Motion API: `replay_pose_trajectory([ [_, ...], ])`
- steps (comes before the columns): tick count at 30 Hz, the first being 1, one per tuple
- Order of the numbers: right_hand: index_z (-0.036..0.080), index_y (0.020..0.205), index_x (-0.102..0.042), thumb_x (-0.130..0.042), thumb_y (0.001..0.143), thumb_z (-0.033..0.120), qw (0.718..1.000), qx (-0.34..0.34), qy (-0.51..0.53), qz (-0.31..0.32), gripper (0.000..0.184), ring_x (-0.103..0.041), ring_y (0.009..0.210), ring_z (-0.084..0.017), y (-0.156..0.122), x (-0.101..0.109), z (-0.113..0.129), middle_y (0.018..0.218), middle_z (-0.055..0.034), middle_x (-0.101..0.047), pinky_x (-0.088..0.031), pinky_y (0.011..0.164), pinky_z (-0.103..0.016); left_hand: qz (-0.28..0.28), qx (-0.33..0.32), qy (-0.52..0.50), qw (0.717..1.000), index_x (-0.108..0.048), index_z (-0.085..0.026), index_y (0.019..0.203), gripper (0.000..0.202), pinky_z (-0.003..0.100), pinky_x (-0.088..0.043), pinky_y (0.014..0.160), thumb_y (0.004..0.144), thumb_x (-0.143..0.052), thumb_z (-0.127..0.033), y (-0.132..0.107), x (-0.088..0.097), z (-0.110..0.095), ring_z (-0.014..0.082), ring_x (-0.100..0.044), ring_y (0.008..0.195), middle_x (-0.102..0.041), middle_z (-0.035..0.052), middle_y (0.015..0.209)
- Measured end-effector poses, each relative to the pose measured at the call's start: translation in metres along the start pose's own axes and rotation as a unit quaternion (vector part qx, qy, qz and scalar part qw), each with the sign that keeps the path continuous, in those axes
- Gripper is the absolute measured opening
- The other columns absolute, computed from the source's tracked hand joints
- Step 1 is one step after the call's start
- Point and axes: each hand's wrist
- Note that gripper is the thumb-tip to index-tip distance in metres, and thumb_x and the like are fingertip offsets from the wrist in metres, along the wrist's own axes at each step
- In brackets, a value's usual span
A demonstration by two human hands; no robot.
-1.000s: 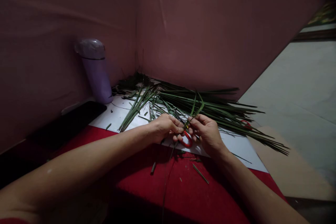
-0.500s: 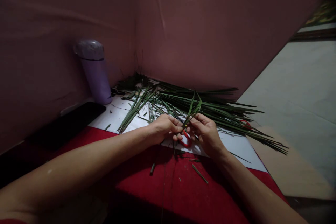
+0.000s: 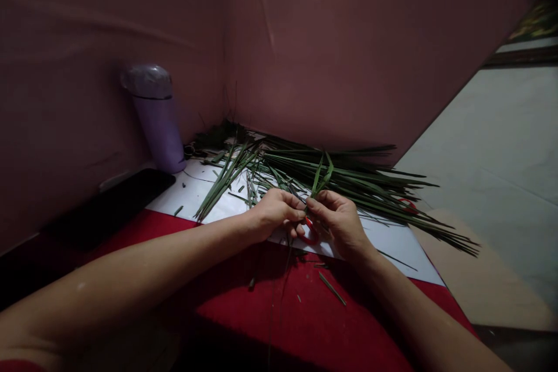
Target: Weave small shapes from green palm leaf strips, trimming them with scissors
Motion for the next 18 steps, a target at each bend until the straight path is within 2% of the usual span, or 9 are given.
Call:
replay_pose_trajectory([
  [8,0.017,0.059,-0.050,-0.072,0.064,0.038,0.999,0.005,-0.003,-0.033,0.031,-0.039,0.038,-0.007,0.003,0.004,0.000,0.047,0.0062,-0.047,-0.031,0.035,-0.019,0.002,0.010,0.029,1.000,-0.055,-0.009,0.061,0.009,0.018,-0.037,0.039,0.070,-0.054,-0.008,-0.003,-0.004,-0.002,0.0067,-0.048,0.035,-0.057,0.0034,0.048],
  [12,0.018,0.063,-0.052,-0.071,0.066,0.037,1.000,-0.003,0.024,0.005,0.028,-0.036,0.038,-0.005,0.004,0.009,0.001,0.048,0.0069,-0.046,-0.028,0.034,-0.018,-0.016,0.052,0.023,0.998,-0.053,-0.010,0.062,0.009,0.018,-0.035,0.037,0.070,-0.055,-0.009,-0.005,-0.006,-0.003,0.0064,-0.047,0.033,-0.056,0.0025,0.047],
  [15,0.017,0.066,-0.053,-0.070,0.067,0.036,0.998,-0.027,0.039,0.036,0.026,-0.034,0.035,-0.004,0.004,0.009,0.001,0.046,0.0075,-0.045,-0.024,0.032,-0.017,-0.012,0.036,0.021,0.999,-0.052,-0.010,0.060,0.011,0.018,-0.036,0.038,0.070,-0.055,-0.008,-0.004,-0.006,-0.003,0.0068,-0.048,0.035,-0.055,0.0020,0.045],
  [18,0.016,0.070,-0.056,-0.072,0.065,0.036,0.996,-0.052,0.055,0.051,0.026,-0.036,0.035,-0.005,0.003,0.007,0.001,0.049,0.0064,-0.050,-0.027,0.032,-0.017,-0.009,0.018,0.030,0.999,-0.051,-0.011,0.057,0.013,0.018,-0.038,0.038,0.069,-0.054,-0.007,-0.004,-0.006,-0.003,0.0073,-0.048,0.035,-0.054,0.0018,0.044],
])
Point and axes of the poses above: each hand's wrist, its own y-axis towards the middle knuckle, its own x-axis out of the back of the hand, z = x × y
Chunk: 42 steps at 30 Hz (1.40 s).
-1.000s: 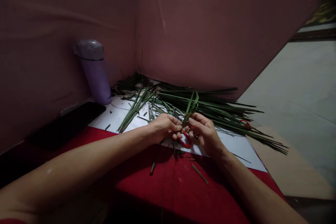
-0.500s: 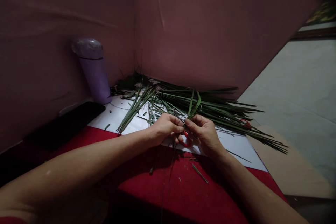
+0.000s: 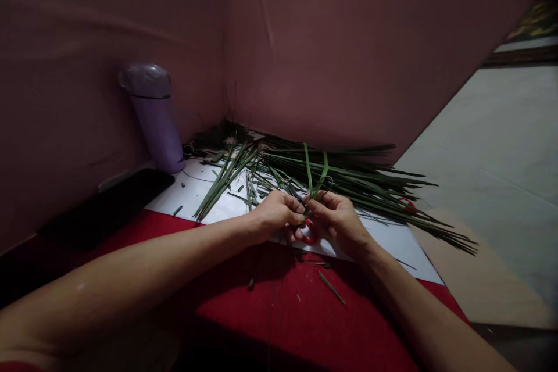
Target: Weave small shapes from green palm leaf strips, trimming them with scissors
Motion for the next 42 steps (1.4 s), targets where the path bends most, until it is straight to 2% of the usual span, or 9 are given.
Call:
replay_pose_trajectory([
  [6,0.018,0.064,-0.051,-0.073,0.064,0.035,0.999,0.002,0.001,-0.034,0.028,-0.039,0.034,-0.006,0.000,-0.004,-0.003,0.048,0.0058,-0.052,-0.031,0.032,-0.019,0.008,-0.037,0.059,0.998,-0.052,-0.011,0.056,0.013,0.019,-0.038,0.036,0.068,-0.050,-0.007,-0.002,0.000,-0.002,0.0079,-0.047,0.034,-0.054,0.0017,0.045],
  [10,0.017,0.058,-0.048,-0.073,0.064,0.034,0.998,0.019,-0.022,-0.057,0.030,-0.040,0.034,-0.006,0.001,-0.004,-0.004,0.044,0.0054,-0.050,-0.031,0.032,-0.018,-0.017,-0.053,0.100,0.993,-0.054,-0.012,0.058,0.011,0.018,-0.036,0.036,0.069,-0.051,-0.009,0.000,0.000,0.000,0.0079,-0.046,0.034,-0.054,0.0005,0.044],
  [18,0.017,0.056,-0.047,-0.072,0.064,0.036,0.997,0.016,-0.006,-0.078,0.032,-0.036,0.032,-0.006,0.000,-0.010,-0.007,0.040,0.0069,-0.046,-0.028,0.031,-0.018,-0.051,-0.067,0.095,0.992,-0.051,-0.013,0.058,0.015,0.017,-0.029,0.035,0.073,-0.051,-0.014,0.000,-0.003,0.001,0.0051,-0.041,0.033,-0.048,-0.0034,0.041],
  [21,0.018,0.066,-0.050,-0.074,0.062,0.035,0.990,0.067,-0.024,-0.120,0.029,-0.039,0.035,-0.006,0.000,-0.011,-0.005,0.047,0.0072,-0.049,-0.030,0.032,-0.018,-0.064,-0.076,0.072,0.992,-0.049,-0.014,0.059,0.016,0.017,-0.027,0.036,0.074,-0.053,-0.019,0.000,-0.001,-0.001,0.0048,-0.039,0.033,-0.047,-0.0043,0.042],
  [25,0.023,0.083,-0.048,-0.074,0.063,0.032,0.974,0.154,-0.012,-0.168,0.034,-0.046,0.041,-0.008,0.001,-0.006,0.002,0.060,0.0066,-0.053,-0.035,0.035,-0.019,-0.037,-0.080,0.044,0.995,-0.048,-0.014,0.059,0.018,0.019,-0.025,0.038,0.071,-0.057,-0.024,0.003,0.003,0.000,0.0043,-0.037,0.036,-0.047,-0.0028,0.045],
  [28,0.025,0.095,-0.049,-0.071,0.066,0.033,0.974,0.170,-0.004,-0.149,0.037,-0.046,0.043,-0.009,0.001,-0.001,0.008,0.063,0.0058,-0.052,-0.035,0.035,-0.020,-0.002,-0.076,0.036,0.996,-0.049,-0.013,0.057,0.019,0.020,-0.024,0.040,0.068,-0.059,-0.024,0.006,0.006,0.003,0.0045,-0.037,0.039,-0.047,-0.0017,0.046],
  [31,0.025,0.097,-0.054,-0.070,0.067,0.034,0.979,0.162,-0.003,-0.127,0.034,-0.045,0.043,-0.009,0.000,0.002,0.012,0.062,0.0056,-0.050,-0.034,0.037,-0.021,0.016,-0.075,0.034,0.996,-0.050,-0.013,0.057,0.018,0.020,-0.026,0.043,0.067,-0.060,-0.025,0.008,0.008,0.006,0.0058,-0.040,0.041,-0.048,-0.0012,0.048],
  [36,0.023,0.093,-0.059,-0.068,0.067,0.038,0.989,0.114,0.021,-0.089,0.031,-0.042,0.044,-0.007,0.001,0.004,0.011,0.059,0.0054,-0.051,-0.033,0.039,-0.020,0.003,-0.079,0.054,0.995,-0.053,-0.013,0.059,0.015,0.020,-0.027,0.044,0.067,-0.060,-0.023,0.008,0.008,0.006,0.0061,-0.041,0.044,-0.052,-0.0005,0.051],
  [42,0.021,0.084,-0.060,-0.069,0.068,0.035,0.989,0.113,0.048,-0.083,0.024,-0.040,0.042,-0.006,0.002,0.006,0.009,0.053,0.0068,-0.046,-0.031,0.039,-0.019,-0.014,-0.093,0.074,0.993,-0.053,-0.012,0.061,0.010,0.020,-0.027,0.044,0.068,-0.058,-0.018,0.008,0.005,0.005,0.0062,-0.041,0.043,-0.051,-0.0013,0.048],
])
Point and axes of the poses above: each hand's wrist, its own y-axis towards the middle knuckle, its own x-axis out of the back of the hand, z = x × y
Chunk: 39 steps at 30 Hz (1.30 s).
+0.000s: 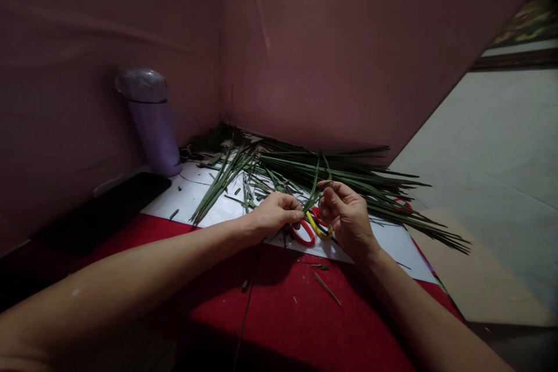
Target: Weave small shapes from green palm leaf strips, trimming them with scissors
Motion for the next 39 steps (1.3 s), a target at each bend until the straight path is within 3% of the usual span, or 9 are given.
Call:
replay_pose_trajectory([
  [10,0.018,0.075,-0.061,-0.073,0.064,0.036,1.000,-0.012,0.011,-0.010,0.024,-0.030,0.038,-0.004,0.0025,-0.0004,0.0021,0.047,0.0077,-0.039,-0.023,0.035,-0.018,0.004,0.008,-0.017,1.000,-0.051,-0.012,0.062,0.010,0.020,-0.034,0.047,0.068,-0.058,-0.017,0.0001,-0.0025,0.0017,0.0076,-0.047,0.047,-0.053,-0.0001,0.050],
  [14,0.018,0.081,-0.063,-0.072,0.065,0.036,0.999,-0.025,0.025,-0.002,0.026,-0.030,0.037,-0.003,0.0029,-0.0008,0.0015,0.050,0.0068,-0.043,-0.021,0.035,-0.017,-0.010,0.008,-0.014,1.000,-0.051,-0.012,0.061,0.012,0.019,-0.031,0.045,0.067,-0.059,-0.018,0.0001,-0.0026,0.0023,0.0067,-0.045,0.045,-0.051,-0.0011,0.048],
  [27,0.016,0.078,-0.061,-0.074,0.062,0.035,0.998,-0.045,0.052,0.003,0.028,-0.026,0.035,-0.002,0.0048,0.0018,-0.0001,0.043,0.0091,-0.038,-0.018,0.034,-0.016,0.000,-0.002,-0.016,1.000,-0.054,-0.011,0.062,0.011,0.021,-0.029,0.046,0.068,-0.059,-0.019,-0.0008,-0.0015,0.0011,0.0072,-0.044,0.045,-0.053,-0.0001,0.049],
  [32,0.019,0.096,-0.060,-0.073,0.063,0.036,0.999,-0.027,0.043,0.008,0.039,-0.029,0.036,-0.003,0.0048,0.0033,-0.0002,0.053,0.0050,-0.053,-0.019,0.035,-0.017,-0.030,-0.006,-0.039,0.999,-0.051,-0.013,0.060,0.017,0.021,-0.027,0.044,0.070,-0.060,-0.024,-0.0001,0.0003,0.0010,0.0052,-0.040,0.042,-0.050,-0.0011,0.050],
  [39,0.017,0.086,-0.062,-0.076,0.061,0.027,0.996,-0.068,0.061,0.020,0.031,-0.039,0.041,-0.004,0.0025,0.0011,-0.0004,0.052,0.0063,-0.048,-0.030,0.039,-0.015,-0.012,-0.016,-0.033,0.999,-0.052,-0.012,0.060,0.014,0.020,-0.031,0.046,0.067,-0.060,-0.020,0.0001,-0.0007,0.0017,0.0059,-0.043,0.045,-0.051,-0.0010,0.050],
])
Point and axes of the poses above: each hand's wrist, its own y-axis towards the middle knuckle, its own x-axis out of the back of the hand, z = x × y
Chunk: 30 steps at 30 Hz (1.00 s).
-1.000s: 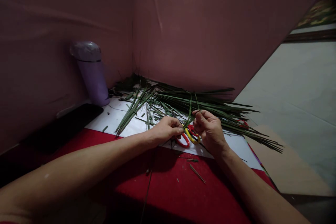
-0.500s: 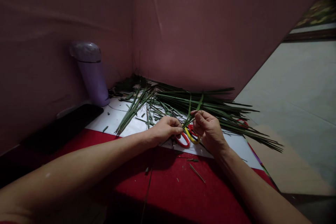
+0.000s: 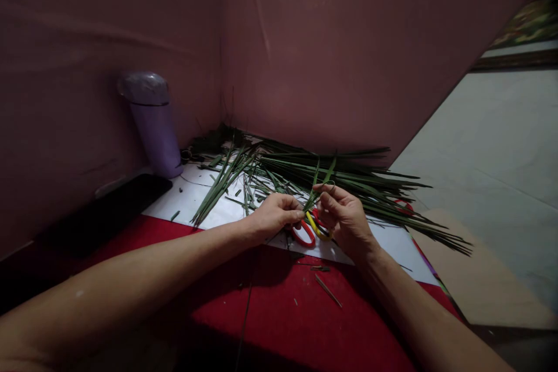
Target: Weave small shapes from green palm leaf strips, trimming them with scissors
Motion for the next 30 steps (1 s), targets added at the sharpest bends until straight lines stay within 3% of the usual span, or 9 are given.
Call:
replay_pose_trajectory([
  [8,0.016,0.072,-0.058,-0.074,0.063,0.031,0.999,0.035,-0.032,-0.020,0.024,-0.029,0.034,-0.002,0.0026,-0.0003,-0.0052,0.045,0.0084,-0.041,-0.017,0.031,-0.015,0.008,-0.005,-0.012,1.000,-0.052,-0.012,0.058,0.017,0.020,-0.035,0.047,0.065,-0.064,-0.022,0.0012,-0.0026,0.0028,0.0075,-0.047,0.046,-0.052,-0.0013,0.049],
  [16,0.016,0.072,-0.057,-0.073,0.065,0.035,0.997,0.031,-0.058,-0.037,0.026,-0.032,0.035,-0.003,0.0011,-0.0007,-0.0068,0.045,0.0076,-0.044,-0.019,0.032,-0.016,0.008,0.031,-0.030,0.999,-0.053,-0.011,0.059,0.021,0.021,-0.038,0.048,0.064,-0.067,-0.026,-0.0018,-0.0031,-0.0007,0.0081,-0.050,0.045,-0.056,0.0010,0.050],
  [26,0.017,0.072,-0.056,-0.070,0.067,0.040,0.996,0.032,-0.074,-0.042,0.027,-0.033,0.033,-0.004,-0.0004,-0.0025,-0.0081,0.044,0.0069,-0.047,-0.019,0.031,-0.016,0.021,0.040,-0.013,0.999,-0.056,-0.011,0.057,0.021,0.021,-0.030,0.045,0.064,-0.067,-0.028,-0.0035,-0.0003,-0.0028,0.0069,-0.045,0.044,-0.056,0.0016,0.050],
  [30,0.018,0.086,-0.057,-0.068,0.070,0.038,0.996,0.053,-0.073,-0.029,0.028,-0.031,0.032,-0.003,-0.0002,-0.0019,-0.0098,0.047,0.0059,-0.052,-0.019,0.031,-0.016,0.010,0.035,-0.065,0.997,-0.055,-0.012,0.057,0.020,0.022,-0.029,0.044,0.065,-0.066,-0.026,-0.0001,0.0006,0.0006,0.0063,-0.042,0.041,-0.053,0.0006,0.048],
])
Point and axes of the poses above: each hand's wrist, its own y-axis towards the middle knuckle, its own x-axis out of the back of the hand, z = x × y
